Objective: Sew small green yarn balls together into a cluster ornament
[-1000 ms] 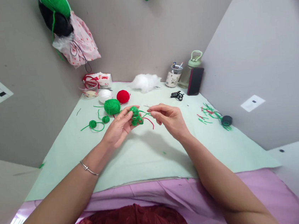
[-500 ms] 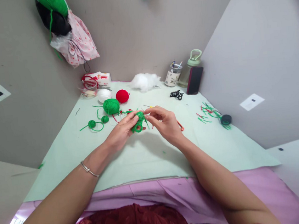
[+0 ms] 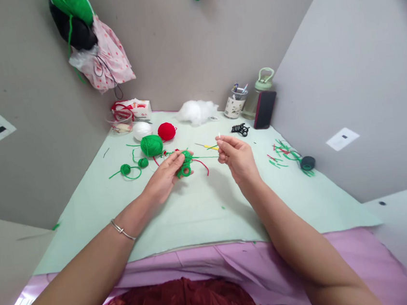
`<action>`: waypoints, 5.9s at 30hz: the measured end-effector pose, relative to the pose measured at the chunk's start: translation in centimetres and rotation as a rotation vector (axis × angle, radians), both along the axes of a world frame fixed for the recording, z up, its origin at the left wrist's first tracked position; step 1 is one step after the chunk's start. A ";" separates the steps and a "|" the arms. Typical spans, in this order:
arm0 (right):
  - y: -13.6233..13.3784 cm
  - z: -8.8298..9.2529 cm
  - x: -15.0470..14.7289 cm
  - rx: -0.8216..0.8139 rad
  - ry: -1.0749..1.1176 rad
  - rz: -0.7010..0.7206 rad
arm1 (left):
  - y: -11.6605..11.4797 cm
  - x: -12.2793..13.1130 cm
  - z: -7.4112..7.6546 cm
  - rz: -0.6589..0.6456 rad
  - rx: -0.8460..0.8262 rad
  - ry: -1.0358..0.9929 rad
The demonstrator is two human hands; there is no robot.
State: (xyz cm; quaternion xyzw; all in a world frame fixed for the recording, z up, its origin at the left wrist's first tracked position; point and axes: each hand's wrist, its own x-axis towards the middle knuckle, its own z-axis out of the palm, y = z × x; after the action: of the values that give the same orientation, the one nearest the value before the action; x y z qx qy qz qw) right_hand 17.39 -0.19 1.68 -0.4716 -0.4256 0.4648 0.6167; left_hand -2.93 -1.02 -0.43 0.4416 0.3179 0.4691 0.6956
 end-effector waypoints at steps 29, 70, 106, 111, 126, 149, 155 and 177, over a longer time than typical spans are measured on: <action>-2.3 -0.6 -2.0 0.320 -0.609 0.230 | 0.3 -0.2 -0.1 -0.017 0.050 -0.076; -1.7 0.5 -1.6 0.132 -0.232 0.234 | 0.2 0.3 0.2 -0.090 -0.109 -0.295; 0.0 1.8 9.5 0.152 -0.959 0.247 | 1.1 -0.7 1.2 0.097 -0.199 -0.333; -1.7 -0.3 1.0 0.138 -1.029 1.006 | 1.1 -0.5 0.7 0.065 -0.202 -0.313; 0.7 0.4 6.2 0.195 -1.309 -0.238 | 0.8 -0.5 0.2 -0.001 -0.155 -0.303; -1.7 0.0 -0.8 0.202 -0.682 0.316 | -0.4 1.0 -0.8 -0.084 -0.035 -0.103; -2.0 0.0 -0.5 0.503 -0.868 0.231 | -0.5 1.1 -1.6 -0.106 0.025 0.026; -2.7 -0.8 -3.2 0.446 -0.870 0.135 | -0.4 1.6 -2.2 -0.048 0.036 0.185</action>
State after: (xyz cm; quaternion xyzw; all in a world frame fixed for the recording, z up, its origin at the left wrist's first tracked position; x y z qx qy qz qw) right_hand 14.16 -2.90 0.92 -0.4497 -0.7625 0.1613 0.4362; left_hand -1.33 -1.39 -2.65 0.5028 0.3618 0.4151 0.6663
